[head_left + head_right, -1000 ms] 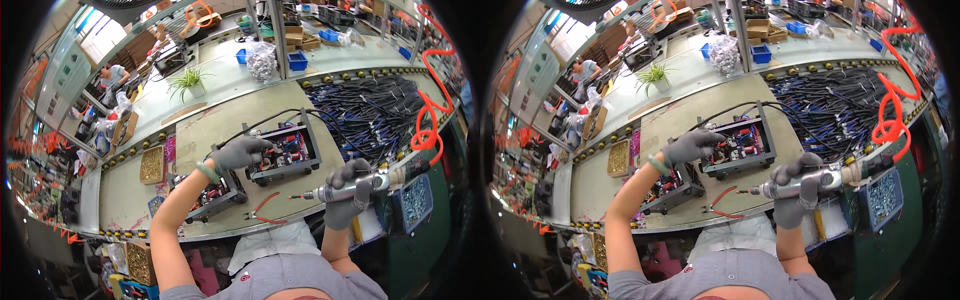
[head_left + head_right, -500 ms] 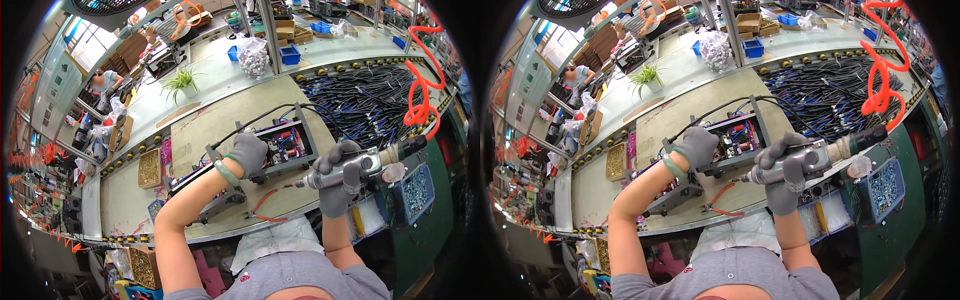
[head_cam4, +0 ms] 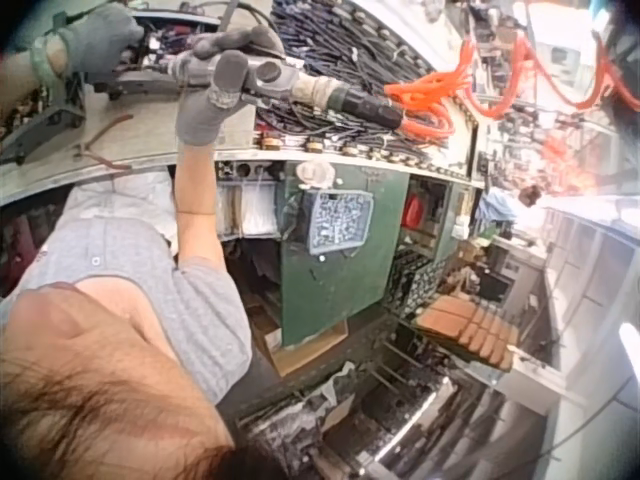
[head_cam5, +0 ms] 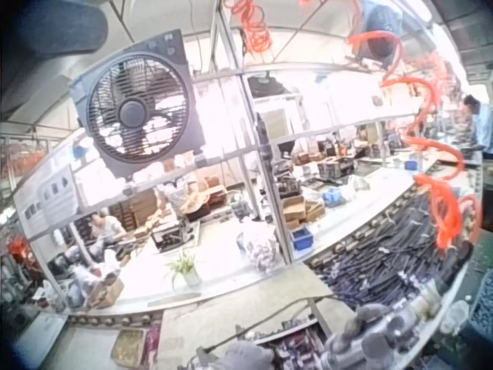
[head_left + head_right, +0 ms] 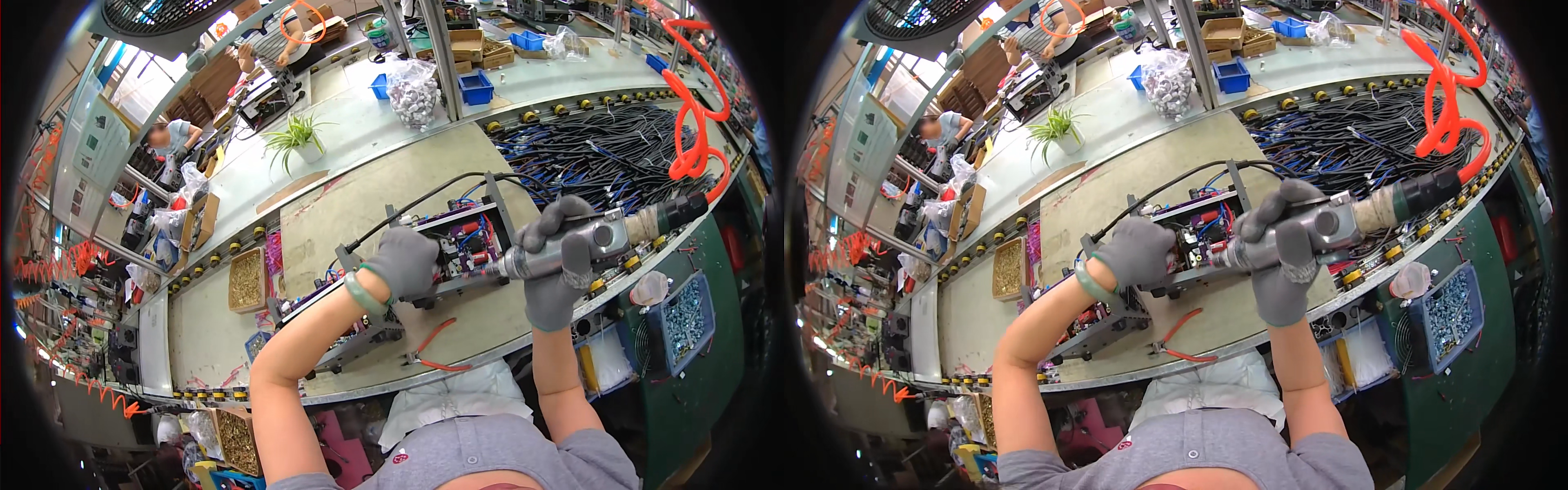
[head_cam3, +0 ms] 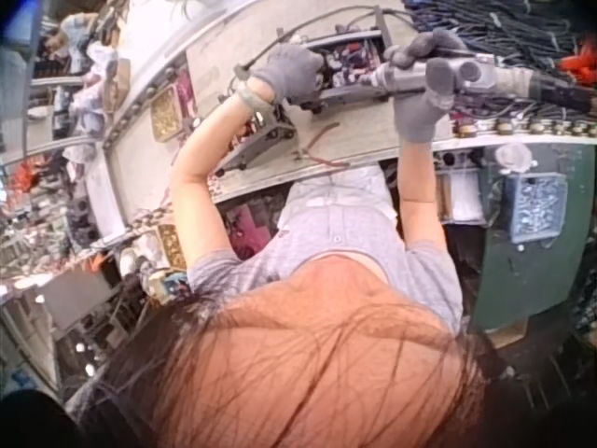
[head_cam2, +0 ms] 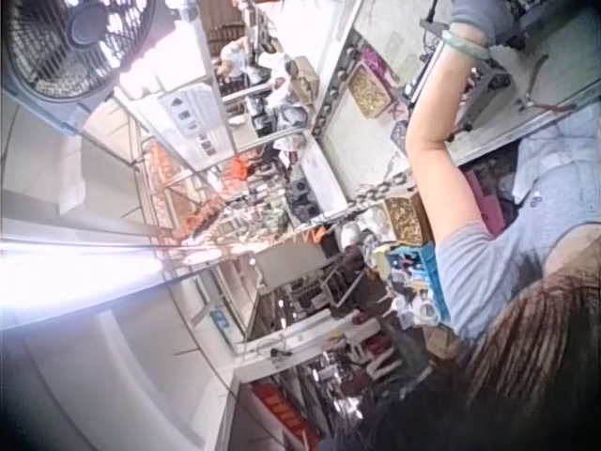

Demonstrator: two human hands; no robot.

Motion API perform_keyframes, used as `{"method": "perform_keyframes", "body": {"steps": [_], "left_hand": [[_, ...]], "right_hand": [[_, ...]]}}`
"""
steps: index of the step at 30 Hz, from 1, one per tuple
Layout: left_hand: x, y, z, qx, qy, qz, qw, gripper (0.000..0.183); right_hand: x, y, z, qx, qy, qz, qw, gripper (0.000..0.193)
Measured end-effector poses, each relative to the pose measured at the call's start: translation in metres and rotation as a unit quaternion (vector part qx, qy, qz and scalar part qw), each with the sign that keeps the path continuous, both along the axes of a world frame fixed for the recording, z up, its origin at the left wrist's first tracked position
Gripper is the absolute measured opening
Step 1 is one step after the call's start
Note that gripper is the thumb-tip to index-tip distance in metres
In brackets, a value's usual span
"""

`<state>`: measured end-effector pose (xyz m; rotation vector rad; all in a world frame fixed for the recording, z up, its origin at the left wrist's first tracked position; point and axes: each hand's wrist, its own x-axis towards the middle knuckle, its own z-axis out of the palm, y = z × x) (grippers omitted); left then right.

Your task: The person assembles electronic power supply units on a factory workbench. They connect internal wires, secure components with a pneumatic screwdriver, and organize the units on the table.

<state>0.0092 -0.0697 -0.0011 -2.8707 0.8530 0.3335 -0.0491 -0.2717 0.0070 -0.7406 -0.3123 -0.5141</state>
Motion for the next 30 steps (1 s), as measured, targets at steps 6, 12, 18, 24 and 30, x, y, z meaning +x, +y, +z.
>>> {"method": "perform_keyframes", "body": {"steps": [6, 12, 18, 24, 30], "left_hand": [[0.027, -0.007, -0.020, -0.047, -0.071, 0.007, 0.996, 0.019], [0.023, -0.004, -0.022, -0.087, -0.081, 0.013, 0.993, 0.018], [0.000, 0.009, -0.048, -0.142, -0.184, 0.010, 0.972, 0.022], [-0.006, 0.005, -0.050, -0.122, -0.172, 0.058, 0.976, 0.023], [-0.010, 0.002, -0.049, -0.110, -0.167, 0.069, 0.977, 0.020]], "right_hand": [[0.062, 0.015, 0.006, 0.059, -0.017, 0.032, 0.998, 0.043], [0.112, 0.031, -0.009, -0.021, 0.037, -0.029, 0.999, 0.030], [0.115, 0.038, -0.019, -0.044, 0.136, 0.039, 0.989, 0.029], [0.109, 0.047, -0.026, -0.042, 0.141, 0.035, 0.988, 0.030], [0.112, 0.052, -0.030, -0.079, 0.144, 0.049, 0.985, 0.030]]}}
